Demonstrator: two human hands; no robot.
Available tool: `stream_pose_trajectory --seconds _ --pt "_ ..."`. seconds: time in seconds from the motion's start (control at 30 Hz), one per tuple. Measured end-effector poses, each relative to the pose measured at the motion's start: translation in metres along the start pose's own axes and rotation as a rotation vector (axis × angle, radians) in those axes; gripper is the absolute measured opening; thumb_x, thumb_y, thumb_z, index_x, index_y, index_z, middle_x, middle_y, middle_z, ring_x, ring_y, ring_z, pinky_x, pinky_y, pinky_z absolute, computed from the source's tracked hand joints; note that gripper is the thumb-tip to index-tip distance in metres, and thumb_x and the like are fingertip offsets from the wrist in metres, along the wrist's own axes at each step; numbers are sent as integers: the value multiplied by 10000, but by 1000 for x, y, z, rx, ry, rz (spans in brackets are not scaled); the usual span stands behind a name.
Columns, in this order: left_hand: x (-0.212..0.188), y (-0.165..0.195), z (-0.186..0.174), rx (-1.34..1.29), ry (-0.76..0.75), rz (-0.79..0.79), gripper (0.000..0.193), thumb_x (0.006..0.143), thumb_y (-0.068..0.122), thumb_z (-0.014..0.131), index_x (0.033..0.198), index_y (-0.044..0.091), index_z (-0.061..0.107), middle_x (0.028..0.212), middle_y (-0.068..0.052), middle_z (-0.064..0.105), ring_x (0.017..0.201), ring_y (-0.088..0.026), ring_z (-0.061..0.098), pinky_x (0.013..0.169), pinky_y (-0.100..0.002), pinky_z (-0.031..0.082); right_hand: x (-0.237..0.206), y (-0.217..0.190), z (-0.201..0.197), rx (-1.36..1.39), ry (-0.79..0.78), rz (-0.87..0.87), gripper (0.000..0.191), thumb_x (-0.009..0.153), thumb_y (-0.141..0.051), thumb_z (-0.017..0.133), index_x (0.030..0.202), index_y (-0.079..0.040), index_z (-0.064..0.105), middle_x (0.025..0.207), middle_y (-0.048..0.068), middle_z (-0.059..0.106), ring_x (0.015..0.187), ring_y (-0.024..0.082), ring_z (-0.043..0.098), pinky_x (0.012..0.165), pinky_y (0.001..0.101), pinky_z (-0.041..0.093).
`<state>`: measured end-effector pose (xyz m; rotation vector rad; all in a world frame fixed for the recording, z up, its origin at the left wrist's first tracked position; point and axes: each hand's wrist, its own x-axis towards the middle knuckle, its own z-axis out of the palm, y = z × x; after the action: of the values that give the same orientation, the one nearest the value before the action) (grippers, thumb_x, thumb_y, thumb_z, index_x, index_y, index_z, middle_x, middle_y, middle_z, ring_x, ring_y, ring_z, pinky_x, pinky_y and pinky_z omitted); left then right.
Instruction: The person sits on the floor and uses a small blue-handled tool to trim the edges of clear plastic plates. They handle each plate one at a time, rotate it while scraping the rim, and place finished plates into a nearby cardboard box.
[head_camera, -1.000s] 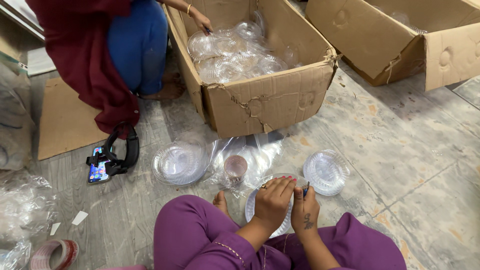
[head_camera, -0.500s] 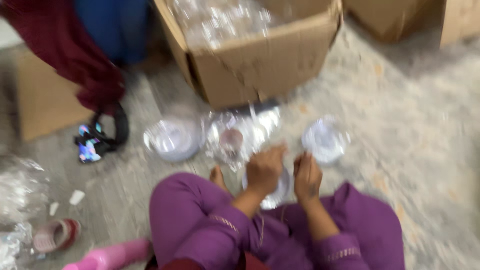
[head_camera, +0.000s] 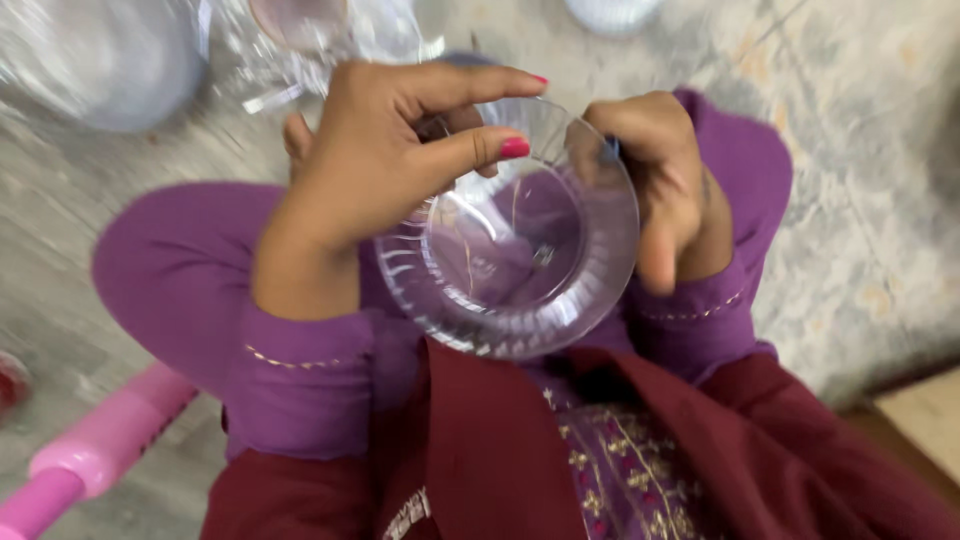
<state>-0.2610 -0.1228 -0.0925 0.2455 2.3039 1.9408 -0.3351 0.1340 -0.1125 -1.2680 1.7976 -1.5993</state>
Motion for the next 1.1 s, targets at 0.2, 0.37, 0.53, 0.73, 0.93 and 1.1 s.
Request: stream_pose_trajectory --seconds 0.2,0.37,0.53,0.73,0.93,1.1 --pt "-8 6 -23 -112 -199 -289 282 909 158 756 1189 185 743 705 44 726 505 7 608 438 -183 453 8 8 27 126 -209 -290 889 546 -814 856 751 -2 556 625 -4 564 473 78 546 413 236 380" --pt "-8 6 -37 225 -206 116 209 1044 151 796 1236 80 754 937 -58 754 697 -105 689 615 -255 493 13 29 50 208 -90 -338 868 622 -820 828 751 -27 499 634 15 475 511 174 548 438 287 440" --pt "12 -2 -43 242 -192 -28 199 1040 92 732 1239 81 735 927 -48 739 801 -143 703 672 -288 495 14 46 37 100 -58 -187 869 647 -860 792 774 -48 510 655 21 493 505 179 517 442 313 426" --pt "47 -26 -52 55 -205 -244 221 939 12 770 1160 2 764 830 -74 740 739 -136 722 663 -298 555 29 73 25 123 -70 -166 829 707 -786 831 808 -37 490 680 69 525 517 218 540 459 339 470" --pt "74 -16 -77 53 -208 -339 235 942 -38 769 1170 0 730 942 -74 775 823 -105 767 689 -238 589 47 76 19 90 50 -163 890 689 -843 723 803 6 480 679 111 523 541 278 566 507 395 532" --pt "61 -28 -65 58 -176 -355 230 934 -36 786 1156 -4 733 964 -91 772 864 -134 774 730 -241 588 36 80 33 75 119 -160 916 709 -878 666 812 12 473 670 103 508 533 260 559 510 402 532"
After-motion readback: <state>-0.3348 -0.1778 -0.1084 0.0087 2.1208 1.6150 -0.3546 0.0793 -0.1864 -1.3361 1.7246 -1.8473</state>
